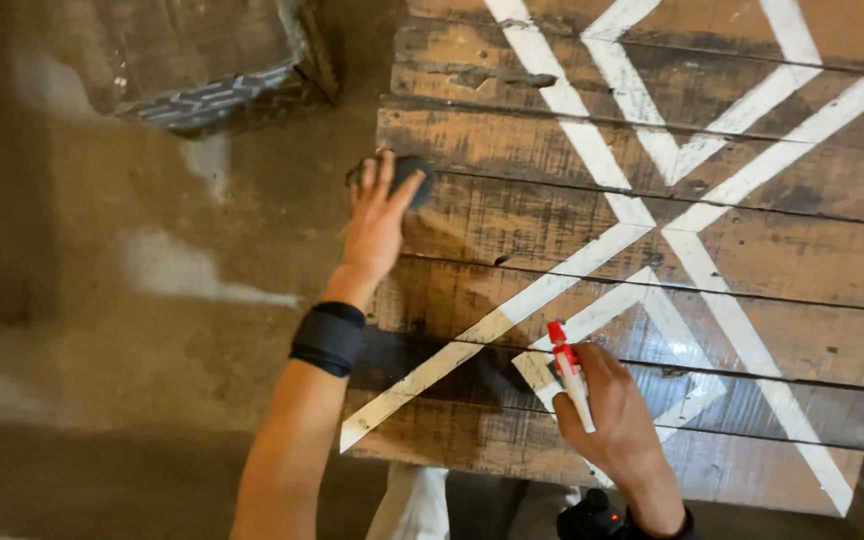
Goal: The person sprays a liquid cleaner onto wooden furniture surfaces and wipes them with a dark cloth. They clean a large table with a white geometric pattern, then a smaller table with a chevron pattern, and finally a small wooden stool. The person moves between items in a workshop-like room.
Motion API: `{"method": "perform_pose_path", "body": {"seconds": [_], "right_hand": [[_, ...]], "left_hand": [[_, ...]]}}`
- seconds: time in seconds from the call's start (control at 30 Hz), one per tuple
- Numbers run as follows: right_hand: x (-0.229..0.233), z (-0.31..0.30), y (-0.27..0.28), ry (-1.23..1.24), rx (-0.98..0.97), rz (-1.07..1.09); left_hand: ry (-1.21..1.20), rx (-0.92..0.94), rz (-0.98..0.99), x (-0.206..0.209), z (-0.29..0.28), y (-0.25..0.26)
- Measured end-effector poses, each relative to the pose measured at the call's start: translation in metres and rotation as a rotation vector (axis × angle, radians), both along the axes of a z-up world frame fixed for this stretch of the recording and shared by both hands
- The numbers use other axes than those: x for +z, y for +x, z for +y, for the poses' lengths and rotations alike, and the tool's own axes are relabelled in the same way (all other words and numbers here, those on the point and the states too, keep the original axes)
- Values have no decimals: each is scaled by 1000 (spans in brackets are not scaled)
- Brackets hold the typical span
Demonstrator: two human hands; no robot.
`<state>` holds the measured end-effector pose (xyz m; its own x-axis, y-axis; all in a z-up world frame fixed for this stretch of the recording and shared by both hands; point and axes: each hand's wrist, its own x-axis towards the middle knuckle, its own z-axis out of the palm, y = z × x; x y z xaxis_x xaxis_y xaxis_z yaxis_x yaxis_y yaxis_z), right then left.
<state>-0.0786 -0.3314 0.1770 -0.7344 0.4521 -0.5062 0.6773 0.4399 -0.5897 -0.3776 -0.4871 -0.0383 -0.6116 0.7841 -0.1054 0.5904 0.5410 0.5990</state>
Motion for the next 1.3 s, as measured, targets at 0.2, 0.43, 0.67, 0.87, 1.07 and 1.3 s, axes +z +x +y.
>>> {"method": "perform_pose_path", "body": {"seconds": [0.2,0.43,0.67,0.87,1.07,1.3], "right_hand": [[12,4,13,7,17,310],[7,44,77,12,-91,102],[13,57,99,67,-216,-6],[1,61,75,-23,-144,-23],[-13,32,11,1,197,144],[30,26,-42,-133,288,252]], "left_hand": [[64,82,219,-3,62,39],[284,-194,146,-9,189,168],[186,-694,-7,20,151,189],[-1,-166,-165,43,49,53],[-36,223,-68,38,-7,48],[-24,225,8,43,-55,158]]}}
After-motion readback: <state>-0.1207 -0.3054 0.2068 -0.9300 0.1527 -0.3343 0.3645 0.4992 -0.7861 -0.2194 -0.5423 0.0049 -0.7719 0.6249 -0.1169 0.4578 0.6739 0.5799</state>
